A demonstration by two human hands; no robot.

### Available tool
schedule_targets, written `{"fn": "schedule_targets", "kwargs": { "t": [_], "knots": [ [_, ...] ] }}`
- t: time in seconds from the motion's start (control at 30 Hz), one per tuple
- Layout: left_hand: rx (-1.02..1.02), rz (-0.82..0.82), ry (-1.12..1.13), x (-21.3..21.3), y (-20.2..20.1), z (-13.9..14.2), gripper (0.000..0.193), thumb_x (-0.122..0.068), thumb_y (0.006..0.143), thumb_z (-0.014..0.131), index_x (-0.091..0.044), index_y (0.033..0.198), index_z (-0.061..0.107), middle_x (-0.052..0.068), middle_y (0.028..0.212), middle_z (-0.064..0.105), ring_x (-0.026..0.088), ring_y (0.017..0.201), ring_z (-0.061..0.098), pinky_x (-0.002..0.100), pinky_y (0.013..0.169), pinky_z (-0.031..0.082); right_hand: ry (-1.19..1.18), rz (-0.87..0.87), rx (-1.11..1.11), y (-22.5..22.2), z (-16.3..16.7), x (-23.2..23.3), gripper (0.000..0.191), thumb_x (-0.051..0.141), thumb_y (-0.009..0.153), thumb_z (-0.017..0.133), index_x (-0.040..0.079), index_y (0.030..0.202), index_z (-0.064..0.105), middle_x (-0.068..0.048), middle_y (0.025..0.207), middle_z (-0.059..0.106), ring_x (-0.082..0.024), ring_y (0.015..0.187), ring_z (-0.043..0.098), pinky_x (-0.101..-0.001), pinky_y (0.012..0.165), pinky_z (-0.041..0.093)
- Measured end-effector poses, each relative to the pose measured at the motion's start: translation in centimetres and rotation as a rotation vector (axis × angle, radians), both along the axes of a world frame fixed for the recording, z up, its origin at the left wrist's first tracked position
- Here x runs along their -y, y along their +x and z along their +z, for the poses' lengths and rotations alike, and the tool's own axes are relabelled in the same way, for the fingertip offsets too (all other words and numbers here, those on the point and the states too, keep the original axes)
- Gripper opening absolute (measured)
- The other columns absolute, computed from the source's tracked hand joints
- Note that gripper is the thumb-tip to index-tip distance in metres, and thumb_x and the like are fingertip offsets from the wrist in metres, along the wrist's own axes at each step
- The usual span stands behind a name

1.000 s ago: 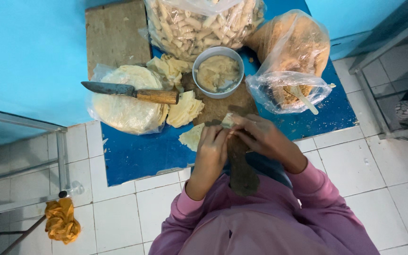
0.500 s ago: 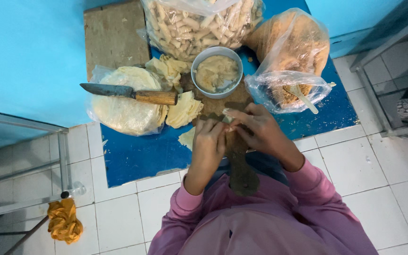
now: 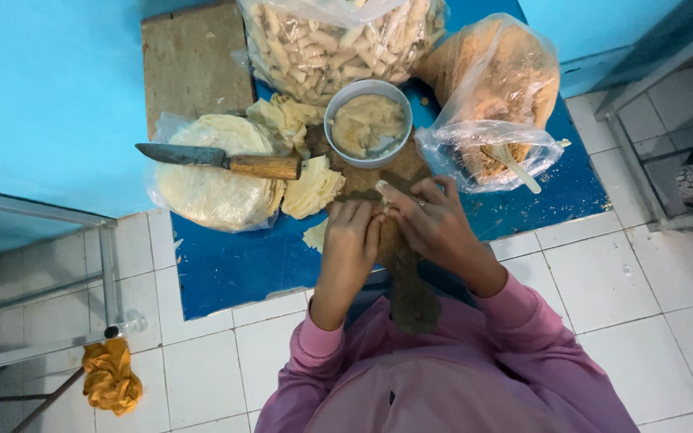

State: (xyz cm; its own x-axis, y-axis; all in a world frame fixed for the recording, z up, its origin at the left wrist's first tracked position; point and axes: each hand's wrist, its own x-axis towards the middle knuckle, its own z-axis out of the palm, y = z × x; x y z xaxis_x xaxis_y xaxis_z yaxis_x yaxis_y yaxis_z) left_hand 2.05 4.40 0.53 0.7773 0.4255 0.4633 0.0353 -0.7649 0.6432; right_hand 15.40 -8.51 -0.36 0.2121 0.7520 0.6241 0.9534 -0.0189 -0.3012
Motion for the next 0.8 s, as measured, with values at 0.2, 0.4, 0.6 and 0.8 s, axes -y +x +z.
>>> {"fn": "schedule_targets", "kwargs": {
  "t": [0.2,0.4,0.6,0.8],
  "knots": [
    [0.006,0.081,0.087,-0.1,0.9,-0.2,0.014,0.003,0.090,0.064,0.003,0.103,0.067,0.020,0.104,0.057,0.041,0.102,0.056,0.049,0.087,0.046,0.078,-0.022,0.069,-0.5,-0.5,-0.5,0.054,0.004,0.090,0.071,0.005,0.142,0.057,-0.005,0.102,0.071,-0.026,0.103,0.062,-0.0513,0.102,0.042],
    [0.065,0.151,0.039,0.0,0.5,0.1,0.026,-0.001,0.097,0.061,0.002,0.122,0.067,0.020,0.108,0.057,0.041,0.105,0.056,0.049,0.091,0.047,-0.026,-0.081,0.088,0.6,-0.5,-1.8,0.056,0.008,0.086,0.073,0.005,0.141,0.059,-0.008,0.094,0.069,-0.029,0.100,0.064,-0.0506,0.101,0.045],
    [-0.027,0.213,0.041,-1.4,-3.3,0.6,0.027,-0.006,0.097,0.062,-0.002,0.124,0.066,0.019,0.115,0.061,0.040,0.109,0.058,0.046,0.094,0.048,-0.024,0.109,-0.517,1.1,1.8,-1.2,0.063,0.003,0.090,0.069,0.010,0.148,0.048,-0.010,0.101,0.069,-0.024,0.092,0.069,-0.0364,0.083,0.055],
    [-0.150,0.150,0.035,-2.7,-5.9,0.4,0.039,-0.004,0.091,0.064,0.005,0.129,0.062,0.022,0.114,0.062,0.042,0.104,0.055,0.048,0.091,0.044,-0.825,0.320,-0.598,4.1,8.1,0.4,0.082,0.009,0.080,0.075,0.022,0.154,0.041,-0.007,0.075,0.071,-0.017,0.062,0.071,-0.0317,0.057,0.054]
  ]
}}
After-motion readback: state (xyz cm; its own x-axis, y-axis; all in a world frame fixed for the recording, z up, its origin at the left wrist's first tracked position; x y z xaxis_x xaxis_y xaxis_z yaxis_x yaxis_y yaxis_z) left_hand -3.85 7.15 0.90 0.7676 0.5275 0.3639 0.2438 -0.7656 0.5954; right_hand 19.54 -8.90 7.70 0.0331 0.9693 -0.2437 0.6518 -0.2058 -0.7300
